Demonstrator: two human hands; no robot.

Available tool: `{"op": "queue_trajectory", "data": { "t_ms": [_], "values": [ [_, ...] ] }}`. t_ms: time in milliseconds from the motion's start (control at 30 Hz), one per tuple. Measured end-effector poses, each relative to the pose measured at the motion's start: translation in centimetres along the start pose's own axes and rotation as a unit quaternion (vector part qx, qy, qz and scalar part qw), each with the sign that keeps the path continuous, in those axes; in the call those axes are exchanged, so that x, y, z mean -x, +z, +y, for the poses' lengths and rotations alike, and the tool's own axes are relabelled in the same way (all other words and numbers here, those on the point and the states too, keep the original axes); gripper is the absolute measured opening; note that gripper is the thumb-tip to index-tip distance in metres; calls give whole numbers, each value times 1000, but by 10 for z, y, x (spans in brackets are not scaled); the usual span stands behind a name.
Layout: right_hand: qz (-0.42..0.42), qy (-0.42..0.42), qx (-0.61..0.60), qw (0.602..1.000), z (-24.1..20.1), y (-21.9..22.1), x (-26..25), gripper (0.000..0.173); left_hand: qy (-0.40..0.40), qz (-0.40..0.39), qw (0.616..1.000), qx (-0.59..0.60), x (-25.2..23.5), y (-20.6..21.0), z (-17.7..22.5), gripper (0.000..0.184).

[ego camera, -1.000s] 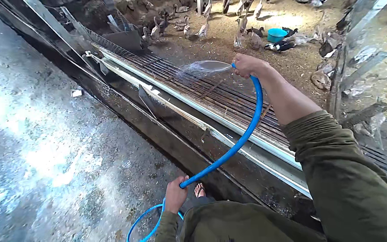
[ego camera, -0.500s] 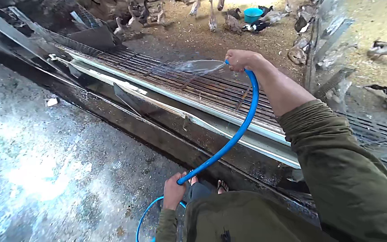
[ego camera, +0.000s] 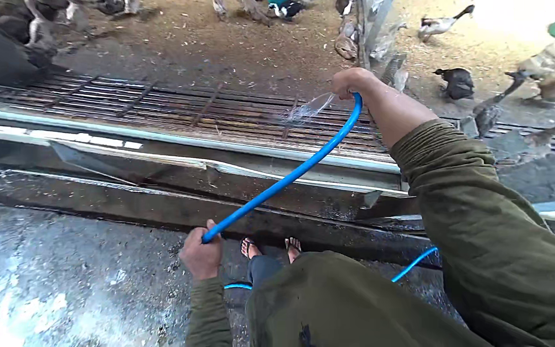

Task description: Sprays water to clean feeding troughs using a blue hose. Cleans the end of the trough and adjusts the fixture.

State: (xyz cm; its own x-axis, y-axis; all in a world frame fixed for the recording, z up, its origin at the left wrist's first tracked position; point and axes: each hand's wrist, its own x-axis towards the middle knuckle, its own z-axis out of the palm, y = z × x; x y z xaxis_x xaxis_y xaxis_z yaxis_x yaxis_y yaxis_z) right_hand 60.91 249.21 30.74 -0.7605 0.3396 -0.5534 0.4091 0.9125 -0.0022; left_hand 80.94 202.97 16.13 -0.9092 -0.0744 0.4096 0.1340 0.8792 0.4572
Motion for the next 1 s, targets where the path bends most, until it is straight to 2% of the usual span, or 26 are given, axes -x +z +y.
{"op": "queue_trajectory", "data": {
  "t_ms": [200, 367, 500, 667, 867, 1000],
  "values": [
    [2, 87, 6, 996, 68, 5, 8, 24, 163, 135, 974, 78, -39, 34, 26, 47],
    [14, 154, -37, 987, 136, 8, 15, 22, 208, 112, 955, 177, -33, 73, 58, 43],
    [18, 179, -72, 981, 181, 11, 25, 21, 212, 64, 948, 230, -12, 114, 78, 41],
    [19, 190, -164, 968, 211, 17, 34, 24, 193, 5, 949, 250, 8, 155, 87, 41],
    [23, 211, -232, 949, 216, 30, 31, 22, 174, -10, 950, 260, 16, 161, 91, 41],
    [38, 218, -187, 957, 212, 29, 29, 28, 166, -15, 955, 245, 24, 158, 85, 41]
  ]
}}
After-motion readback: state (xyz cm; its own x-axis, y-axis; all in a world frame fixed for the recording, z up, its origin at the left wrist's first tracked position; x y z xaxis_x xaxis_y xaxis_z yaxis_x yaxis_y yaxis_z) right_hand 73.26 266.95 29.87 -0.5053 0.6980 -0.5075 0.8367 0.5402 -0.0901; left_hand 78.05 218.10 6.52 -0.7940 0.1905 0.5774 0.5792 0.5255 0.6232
